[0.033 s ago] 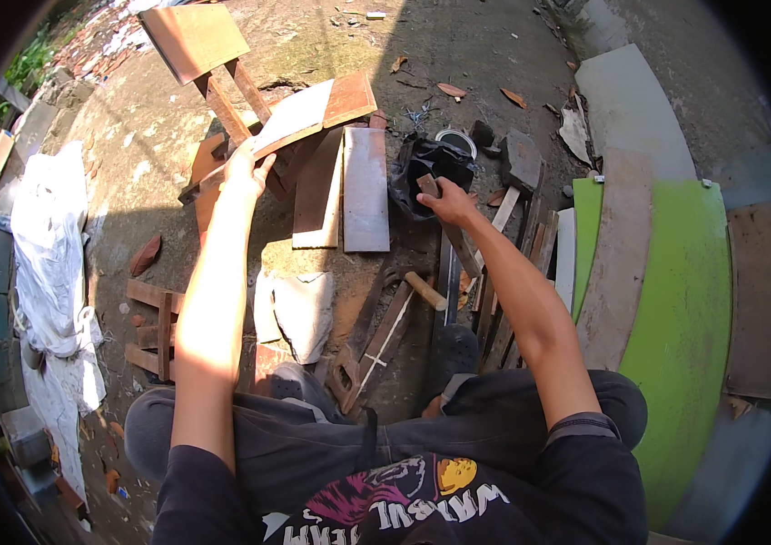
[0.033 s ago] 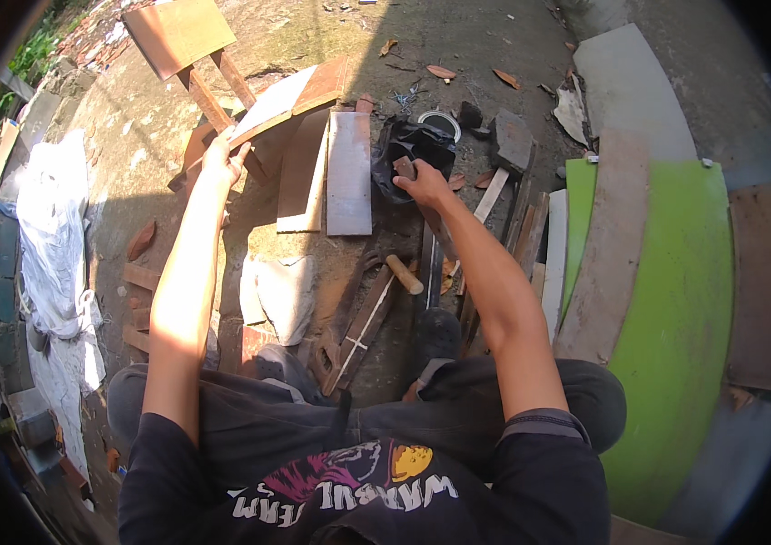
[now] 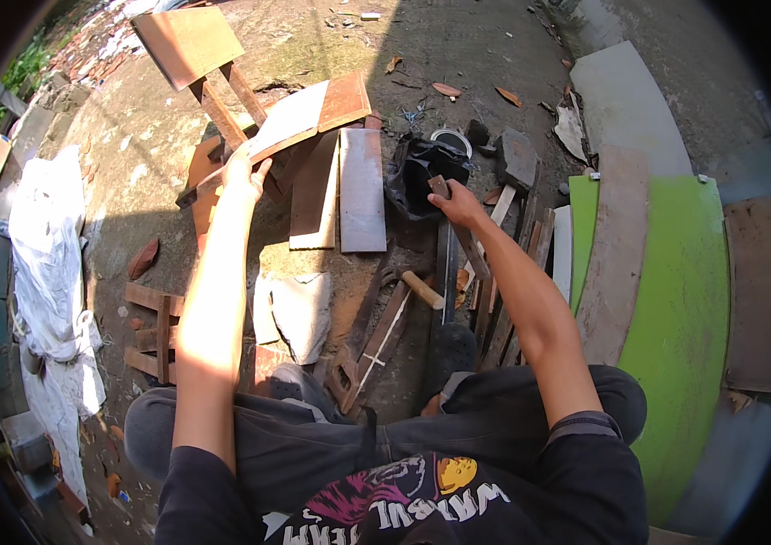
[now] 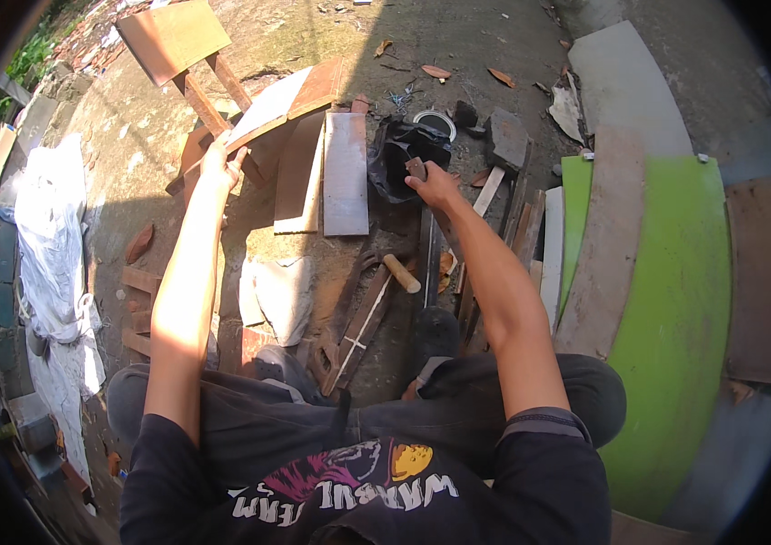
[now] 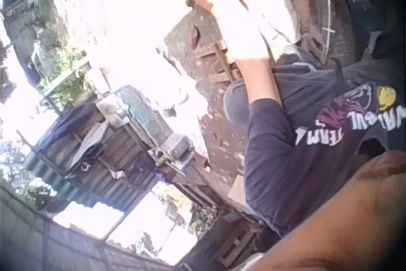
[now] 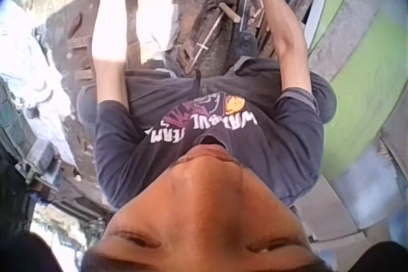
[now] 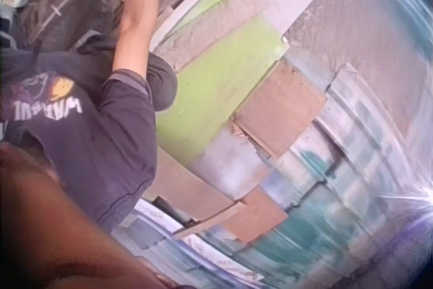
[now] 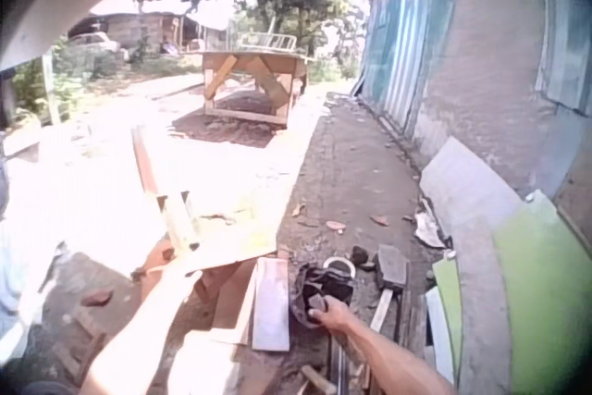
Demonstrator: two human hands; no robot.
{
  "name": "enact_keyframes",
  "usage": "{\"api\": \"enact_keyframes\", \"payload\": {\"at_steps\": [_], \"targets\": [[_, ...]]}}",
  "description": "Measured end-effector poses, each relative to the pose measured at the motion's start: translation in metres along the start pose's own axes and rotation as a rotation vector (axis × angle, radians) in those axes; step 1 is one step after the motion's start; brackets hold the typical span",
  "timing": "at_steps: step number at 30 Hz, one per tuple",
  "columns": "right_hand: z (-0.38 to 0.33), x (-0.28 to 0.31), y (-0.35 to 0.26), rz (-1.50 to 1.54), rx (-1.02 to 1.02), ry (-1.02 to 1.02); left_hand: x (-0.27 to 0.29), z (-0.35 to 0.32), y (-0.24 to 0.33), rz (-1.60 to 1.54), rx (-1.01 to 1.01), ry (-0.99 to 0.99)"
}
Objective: The person assembles a small wooden stool by hand, aligning legs and seat pieces, inserting nails, and hammering them into place. The person repeatedly adjusts the components and uses a hammer to secure the joints.
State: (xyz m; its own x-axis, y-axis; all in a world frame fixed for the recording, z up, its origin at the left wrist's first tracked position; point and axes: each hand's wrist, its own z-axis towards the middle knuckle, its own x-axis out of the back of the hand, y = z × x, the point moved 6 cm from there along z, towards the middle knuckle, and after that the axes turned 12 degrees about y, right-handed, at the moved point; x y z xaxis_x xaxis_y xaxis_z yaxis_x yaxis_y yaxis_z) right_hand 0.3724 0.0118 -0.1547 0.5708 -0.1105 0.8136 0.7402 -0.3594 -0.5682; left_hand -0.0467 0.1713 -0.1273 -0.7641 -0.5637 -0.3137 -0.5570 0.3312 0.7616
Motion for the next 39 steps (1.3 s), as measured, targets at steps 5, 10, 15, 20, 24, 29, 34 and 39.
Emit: {"api": "enact_keyframes", "payload": {"at_steps": [5, 10, 15, 20, 24, 29, 34, 39], "targets": [[-0.032, 0.055, 0.055, -0.009, -0.015, 0.176, 0.025, -0.002, -0.021, -0.012, -0.024, 0.143], [-0.045, 0.087, 0.029, -0.113, 0.210, 0.397, 0.045, -0.031, -0.032, 0.061, -0.058, 0.213], [-0.011, 0.084, -0.018, 0.254, 0.125, 0.432, 0.048, -0.059, -0.049, 0.064, -0.043, 0.219], [-0.006, 0.016, -0.110, 0.617, -0.344, -0.124, 0.061, -0.079, -0.070, 0.045, -0.006, 0.225], [-0.035, -0.031, -0.177, 0.648, -0.370, -0.358, 0.079, -0.092, -0.073, 0.015, 0.015, 0.236], [-0.024, -0.064, -0.134, 0.651, -0.245, -0.243, 0.081, -0.098, -0.086, -0.026, 0.050, 0.209], [-0.038, -0.098, -0.167, 0.901, -0.075, -0.235, 0.114, -0.098, -0.067, -0.111, 0.041, 0.238], [-0.037, -0.112, -0.231, 1.029, 0.027, -0.165, 0.158, -0.070, -0.033, -0.248, 0.005, 0.312]]}}
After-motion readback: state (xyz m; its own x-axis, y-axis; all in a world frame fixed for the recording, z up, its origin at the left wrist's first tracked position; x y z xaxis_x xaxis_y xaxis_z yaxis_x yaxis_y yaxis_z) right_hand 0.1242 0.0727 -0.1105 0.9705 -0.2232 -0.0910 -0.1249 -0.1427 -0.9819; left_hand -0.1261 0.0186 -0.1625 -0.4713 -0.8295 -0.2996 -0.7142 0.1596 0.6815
